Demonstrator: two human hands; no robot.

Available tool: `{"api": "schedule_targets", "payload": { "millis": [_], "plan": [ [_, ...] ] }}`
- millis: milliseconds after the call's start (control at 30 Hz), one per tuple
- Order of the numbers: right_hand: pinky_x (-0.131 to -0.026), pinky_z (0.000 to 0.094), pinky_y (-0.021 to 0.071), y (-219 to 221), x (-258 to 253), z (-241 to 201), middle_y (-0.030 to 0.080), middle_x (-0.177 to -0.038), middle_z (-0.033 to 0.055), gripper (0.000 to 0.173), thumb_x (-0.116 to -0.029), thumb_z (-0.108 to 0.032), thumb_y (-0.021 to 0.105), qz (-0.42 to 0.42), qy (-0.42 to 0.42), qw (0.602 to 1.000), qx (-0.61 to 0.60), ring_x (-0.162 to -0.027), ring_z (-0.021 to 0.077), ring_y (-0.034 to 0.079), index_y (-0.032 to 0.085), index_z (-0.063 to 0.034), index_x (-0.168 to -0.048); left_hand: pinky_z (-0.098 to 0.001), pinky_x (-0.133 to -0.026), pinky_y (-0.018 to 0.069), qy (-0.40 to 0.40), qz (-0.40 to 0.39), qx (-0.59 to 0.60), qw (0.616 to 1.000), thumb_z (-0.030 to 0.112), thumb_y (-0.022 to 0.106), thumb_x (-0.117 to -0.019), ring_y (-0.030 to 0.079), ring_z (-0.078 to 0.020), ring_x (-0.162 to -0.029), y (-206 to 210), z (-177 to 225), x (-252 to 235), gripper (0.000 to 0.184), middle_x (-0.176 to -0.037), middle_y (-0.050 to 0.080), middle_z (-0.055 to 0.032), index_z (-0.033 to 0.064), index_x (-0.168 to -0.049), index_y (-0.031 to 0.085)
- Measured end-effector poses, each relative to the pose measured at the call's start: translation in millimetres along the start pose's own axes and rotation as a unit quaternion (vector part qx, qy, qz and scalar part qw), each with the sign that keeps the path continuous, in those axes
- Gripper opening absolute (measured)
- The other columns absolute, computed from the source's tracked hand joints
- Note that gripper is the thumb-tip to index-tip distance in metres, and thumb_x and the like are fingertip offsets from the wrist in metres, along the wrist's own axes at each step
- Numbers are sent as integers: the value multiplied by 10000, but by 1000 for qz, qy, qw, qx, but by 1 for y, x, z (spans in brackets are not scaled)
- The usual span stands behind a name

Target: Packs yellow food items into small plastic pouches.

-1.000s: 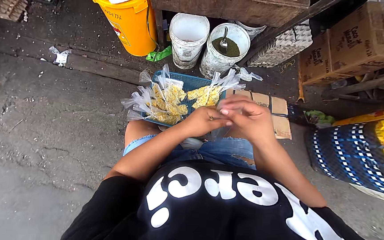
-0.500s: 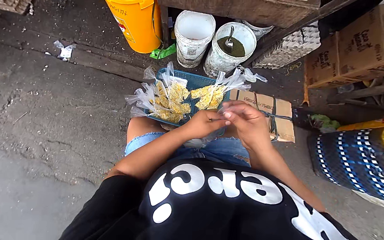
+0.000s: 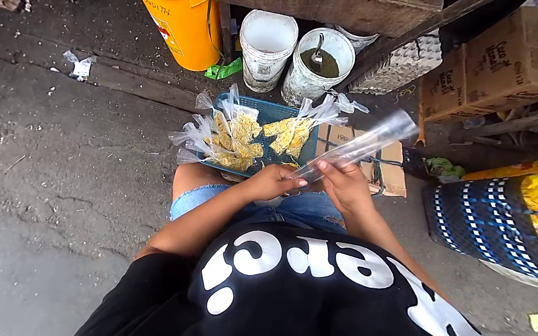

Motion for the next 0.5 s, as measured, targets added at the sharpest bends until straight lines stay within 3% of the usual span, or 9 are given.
{"api": "schedule_targets", "payload": {
  "millis": [67, 133, 200, 300, 333, 400, 433, 500],
  "plan": [
    [-883, 311, 593, -6, -4, 1, 762, -902, -18, 185, -957, 17, 613, 22, 9, 1000, 17, -882, 87, 715, 744, -108, -920, -272, -961, 504, -38, 18, 8, 999, 197, 648, -1004, 648, -53, -1056, -6, -8, 4, 228, -1152, 723, -87, 9, -1067, 762],
    [-917, 312, 582, -8, -8, -3, 769, -965, -3, 221, -989, 9, 558, 18, 10, 1000, 14, -940, 96, 716, 753, -93, -962, -261, -962, 515, -69, 60, 33, 995, 130, 725, -942, 654, -44, -1056, -15, -16, 8, 147, -1146, 730, -74, 8, -1009, 774],
    [-969, 321, 564, -4, -9, -5, 772, -1074, 25, 268, -1026, -13, 487, -2, 22, 1000, 3, -1041, 120, 714, 749, -68, -1029, -281, -954, 519, -80, 73, 27, 994, 142, 795, -881, 646, -71, -1074, -19, -20, 9, 186, -1186, 713, -88, -2, -994, 764],
    [-1002, 310, 542, 7, -5, -3, 748, -1160, 17, 210, -1013, -52, 547, -42, 3, 996, 81, -1109, 101, 681, 746, -47, -1078, -374, -1081, 474, -59, 53, 5, 997, 256, 788, -903, 589, -178, -1257, -17, -9, 7, 465, -1353, 627, -145, 4, -1280, 679],
    [-996, 293, 543, 13, -2, -2, 729, -1185, 12, 169, -992, -76, 605, -54, -9, 990, 130, -1118, 84, 667, 743, -42, -1084, -379, -1077, 481, -32, 72, -1, 997, 249, 750, -934, 600, -185, -1250, -19, -1, 5, 402, -1325, 647, -150, -9, -1238, 700],
    [-951, 282, 563, 20, 2, 4, 705, -1199, 31, 169, -933, -120, 703, -61, -45, 980, 183, -1084, 80, 666, 753, -42, -1074, -374, -1050, 495, 10, 105, -25, 994, 177, 683, -976, 629, -180, -1212, -22, 13, 2, 225, -1230, 698, -148, -37, -978, 754],
    [-926, 286, 578, 19, 2, 3, 711, -1173, 30, 204, -903, -118, 736, -51, -59, 980, 182, -1047, 81, 677, 748, -43, -1092, -367, -1039, 497, 21, 103, -40, 994, 154, 668, -983, 636, -176, -1193, -21, 18, 0, 219, -1196, 710, -144, -30, -908, 758],
    [-887, 287, 583, 10, -4, -7, 711, -1123, 1, 236, -861, -72, 760, -13, -59, 986, 152, -989, 71, 681, 734, -67, -1096, -371, -1035, 495, 15, 63, -67, 996, 180, 678, -985, 642, -181, -1177, -15, 18, -3, 204, -1180, 721, -129, 11, -961, 790]
  ]
}}
Point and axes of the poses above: each hand's wrist, its own x-axis away from the middle knuckle, its own y-axis out of the palm, z = x × y, the point moved 10 cm from there along -x, towards the middle knuckle
